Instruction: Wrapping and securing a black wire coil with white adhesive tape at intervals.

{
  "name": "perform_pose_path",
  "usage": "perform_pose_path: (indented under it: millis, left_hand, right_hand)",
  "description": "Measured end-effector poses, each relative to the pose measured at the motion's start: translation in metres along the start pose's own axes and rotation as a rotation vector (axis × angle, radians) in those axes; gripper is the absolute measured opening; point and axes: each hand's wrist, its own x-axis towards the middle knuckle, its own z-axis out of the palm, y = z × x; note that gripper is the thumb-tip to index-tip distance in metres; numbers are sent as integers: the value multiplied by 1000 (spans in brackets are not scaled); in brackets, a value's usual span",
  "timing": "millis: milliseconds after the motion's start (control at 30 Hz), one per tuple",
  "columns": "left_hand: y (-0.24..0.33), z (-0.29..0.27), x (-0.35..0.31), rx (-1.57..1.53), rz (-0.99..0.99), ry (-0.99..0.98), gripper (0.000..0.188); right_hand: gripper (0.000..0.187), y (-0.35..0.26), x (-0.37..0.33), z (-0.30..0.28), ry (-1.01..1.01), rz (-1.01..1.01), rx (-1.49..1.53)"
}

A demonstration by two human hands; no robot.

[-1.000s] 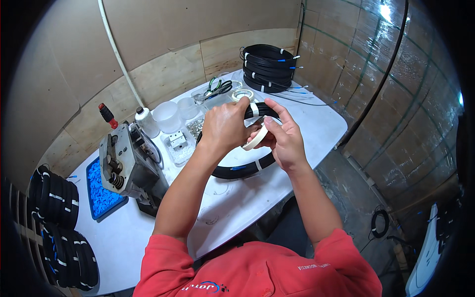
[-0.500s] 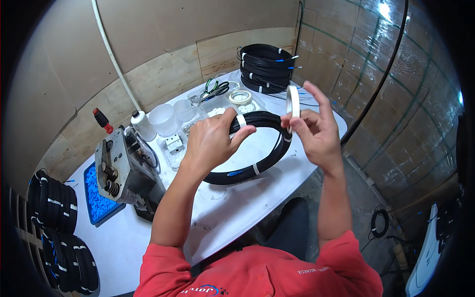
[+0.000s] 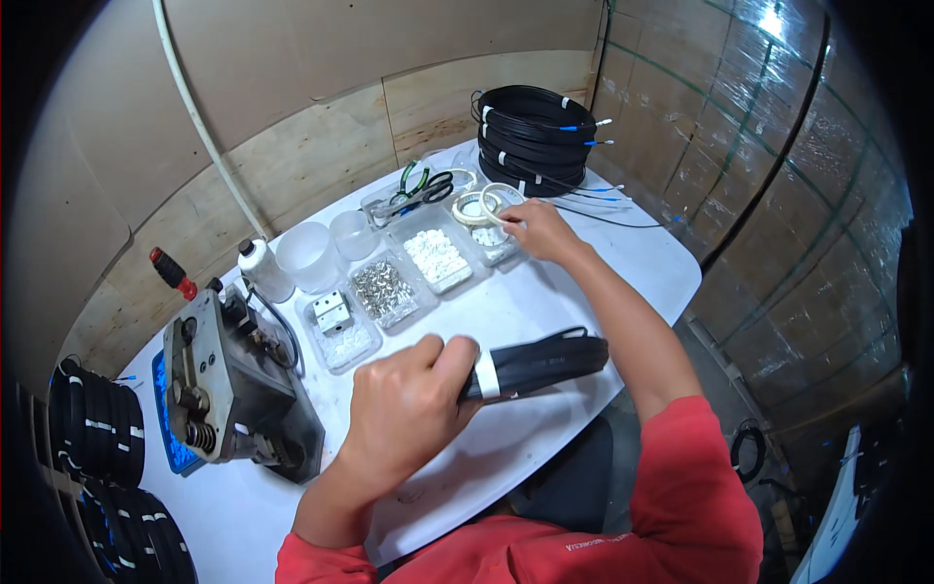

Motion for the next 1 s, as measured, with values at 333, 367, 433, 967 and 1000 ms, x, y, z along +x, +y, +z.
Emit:
perform_pose_path:
  millis: [333,367,433,967,1000]
  left_hand:
    - [-4,6,14,5,-8,-7,19]
    - [-5,8,16,7,-4,-6,20]
    - [-7,10,22,12,4,-1,21]
    - [-23,18,53,53,-183,-30,27]
    - [-23,19,52,51,-181,-30,27]
  right_hand:
    - [26,2,21,29,-213,113,-135]
    - [26,4,16,29,-211,119,-135]
    - [28,1,4,21,97,-117,-110]
    - [47,-152,-144,-65,446,30,208]
    - [47,-151,-146,-59,450,28,206]
